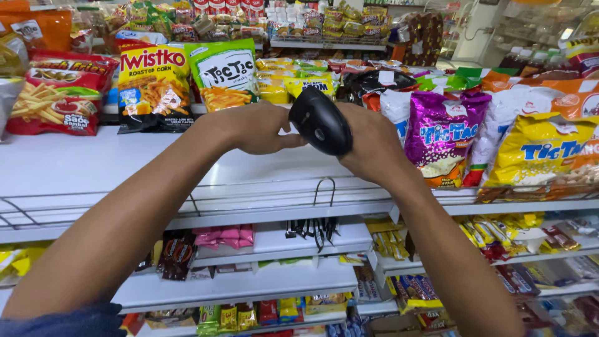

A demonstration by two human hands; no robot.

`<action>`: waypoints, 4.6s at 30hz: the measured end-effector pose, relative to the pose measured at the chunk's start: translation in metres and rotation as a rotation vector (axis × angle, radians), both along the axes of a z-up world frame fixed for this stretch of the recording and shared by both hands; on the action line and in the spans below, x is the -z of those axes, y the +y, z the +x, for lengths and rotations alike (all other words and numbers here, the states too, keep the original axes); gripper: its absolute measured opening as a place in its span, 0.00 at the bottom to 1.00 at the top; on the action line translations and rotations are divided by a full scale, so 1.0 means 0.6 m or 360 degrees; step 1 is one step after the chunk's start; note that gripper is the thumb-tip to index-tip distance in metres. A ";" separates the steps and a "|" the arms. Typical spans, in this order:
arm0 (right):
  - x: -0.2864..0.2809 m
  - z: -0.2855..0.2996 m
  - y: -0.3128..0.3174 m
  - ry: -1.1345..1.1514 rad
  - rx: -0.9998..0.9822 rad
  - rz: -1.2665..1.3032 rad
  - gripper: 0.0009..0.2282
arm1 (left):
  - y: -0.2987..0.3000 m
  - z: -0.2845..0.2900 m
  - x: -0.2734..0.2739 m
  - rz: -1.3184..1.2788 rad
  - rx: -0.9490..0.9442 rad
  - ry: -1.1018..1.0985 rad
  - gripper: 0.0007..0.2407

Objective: The person uses a handheld barcode scanner to scan various bags of snacks, taking them one at a time from a shelf and placing them into a cardboard box on the floor.

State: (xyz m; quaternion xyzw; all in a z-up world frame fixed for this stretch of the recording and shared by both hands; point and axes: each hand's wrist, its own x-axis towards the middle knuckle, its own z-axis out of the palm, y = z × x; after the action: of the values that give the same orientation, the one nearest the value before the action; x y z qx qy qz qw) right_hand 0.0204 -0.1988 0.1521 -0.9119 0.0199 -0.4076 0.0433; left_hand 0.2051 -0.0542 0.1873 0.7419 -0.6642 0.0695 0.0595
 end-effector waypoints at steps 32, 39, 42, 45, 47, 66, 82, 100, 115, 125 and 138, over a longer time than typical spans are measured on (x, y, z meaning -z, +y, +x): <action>0.561 -0.645 0.022 -0.0644 0.0611 0.1010 0.13 | -0.178 -0.568 0.552 -0.0450 0.1494 0.1034 0.17; 0.852 -0.838 -0.042 -0.0367 0.1176 0.1688 0.19 | -0.313 -0.754 0.794 -0.0029 0.1490 0.1391 0.17; 0.938 -0.920 -0.088 -0.0375 0.1198 0.1832 0.19 | -0.375 -0.831 0.889 0.0140 0.1451 0.1393 0.15; 0.992 -1.002 -0.114 -0.0311 0.1336 0.1842 0.19 | -0.416 -0.882 0.973 0.0404 0.1352 0.1361 0.14; 1.029 -1.057 -0.154 -0.0262 0.1327 0.1912 0.15 | -0.451 -0.915 1.024 0.0443 0.1365 0.1319 0.15; 1.468 -1.155 -0.294 0.0116 0.1897 0.2758 0.17 | -0.474 -0.988 1.199 0.0638 0.1159 0.0820 0.21; 1.253 -1.140 -0.276 -0.1300 0.1326 0.3013 0.13 | -0.468 -0.991 1.225 0.0598 0.0772 0.1238 0.28; 0.871 -1.000 -0.278 -0.0488 0.0864 0.2585 0.19 | -0.407 -0.918 1.094 -0.0034 0.0190 0.2509 0.12; 0.975 -0.770 -0.146 -0.0234 0.0527 0.2568 0.15 | -0.173 -0.758 1.054 -0.0020 -0.0314 0.2867 0.17; 0.951 -0.653 -0.061 0.0049 0.0703 0.2306 0.15 | -0.078 -0.668 0.943 -0.0783 -0.0441 0.2395 0.37; 0.941 -0.502 0.092 0.0342 0.0169 0.2344 0.12 | 0.082 -0.512 0.870 -0.0233 -0.0486 0.1853 0.12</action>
State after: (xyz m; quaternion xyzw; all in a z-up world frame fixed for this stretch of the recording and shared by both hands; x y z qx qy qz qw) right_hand -0.2809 -0.1438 -0.4123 -0.6796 0.3360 -0.1988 0.6211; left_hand -0.1019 -0.0052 -0.3346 0.7390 -0.4021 -0.2945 0.4534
